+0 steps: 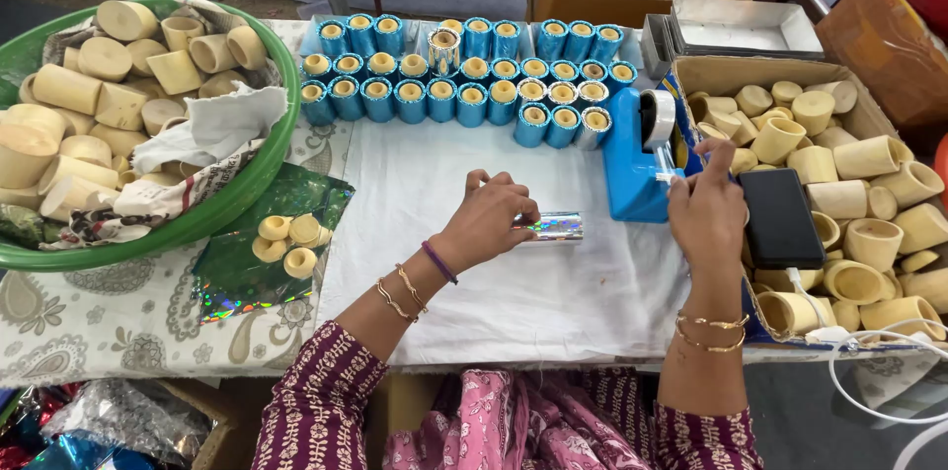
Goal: The person is wrapping small pots with decorative foil and arranging them in a blue tray.
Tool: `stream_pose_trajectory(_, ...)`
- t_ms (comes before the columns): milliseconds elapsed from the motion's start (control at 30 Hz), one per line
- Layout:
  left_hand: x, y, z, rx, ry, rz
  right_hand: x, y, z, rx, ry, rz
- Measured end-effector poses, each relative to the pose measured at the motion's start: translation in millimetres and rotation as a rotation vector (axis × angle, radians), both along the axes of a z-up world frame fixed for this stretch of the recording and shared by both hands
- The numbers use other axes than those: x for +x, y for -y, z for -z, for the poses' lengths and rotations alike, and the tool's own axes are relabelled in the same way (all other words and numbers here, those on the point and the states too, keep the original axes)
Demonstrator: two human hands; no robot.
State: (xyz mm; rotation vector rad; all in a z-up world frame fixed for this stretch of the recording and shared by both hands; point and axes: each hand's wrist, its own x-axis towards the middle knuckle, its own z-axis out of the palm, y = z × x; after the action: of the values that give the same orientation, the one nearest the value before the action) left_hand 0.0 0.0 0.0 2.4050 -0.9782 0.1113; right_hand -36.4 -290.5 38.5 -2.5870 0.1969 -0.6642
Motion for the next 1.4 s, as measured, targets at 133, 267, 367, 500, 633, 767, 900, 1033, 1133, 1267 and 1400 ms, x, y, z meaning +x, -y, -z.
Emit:
stream_pose_trajectory(133,-0.6,0.6,-0.8,0.007,-0.012,-0.004,5.7,3.5,30.6,-0.014,-0.043,0.031)
stream_pose_trajectory(267,-2.7,0.9,0.9,-0.002,-0.008,-0.008,-5.1,-9.7,33.9,-0.116,-0.145,0.064)
stream_pose_trajectory(367,-1.2,1.7,-1.1,-0.021,0.017,-0.011,-15.4,-35.9,25.9,0.139,-0.102,-0.179)
stream_pose_trajectory(500,-9.5,4.0,-8.7,-0.059,-0.031,-0.029,-8.9,-65.7,35.5,0.443,-0.141,-0.446)
stream_pose_trajectory(633,-11.0,3.3,-10.6,-0.096,-0.062,-0.034,0.3,-88.4,26.9,0.496,-0.204,-0.477)
stream_pose_trajectory(767,-11.5,4.2,-13.7,-0.104,-0.063,-0.035,6.5,-99.2,24.6,0.203,-0.253,-0.437)
stream_pose_trajectory(900,-13.1,3.1,-15.4,-0.098,-0.032,-0.039,9.8,-98.8,21.3,-0.007,-0.329,-0.41)
stream_pose_trajectory(1033,-11.7,3.0,-11.0,-0.096,-0.037,-0.044,11.4,-94.9,19.9,-0.012,-0.347,-0.389)
stream_pose_trajectory(1133,-10.1,2.8,-8.9,-0.089,-0.013,-0.047,10.0,-92.2,15.1,0.008,-0.391,-0.354)
stream_pose_trajectory(1267,-11.9,3.5,-8.2,-0.078,-0.033,-0.043,-2.3,-86.5,3.0,-0.019,-0.502,-0.28)
stream_pose_trajectory(1400,-8.5,3.7,-6.7,-0.075,-0.042,-0.051,-24.8,-88.5,-18.2,-0.17,-0.551,-0.299)
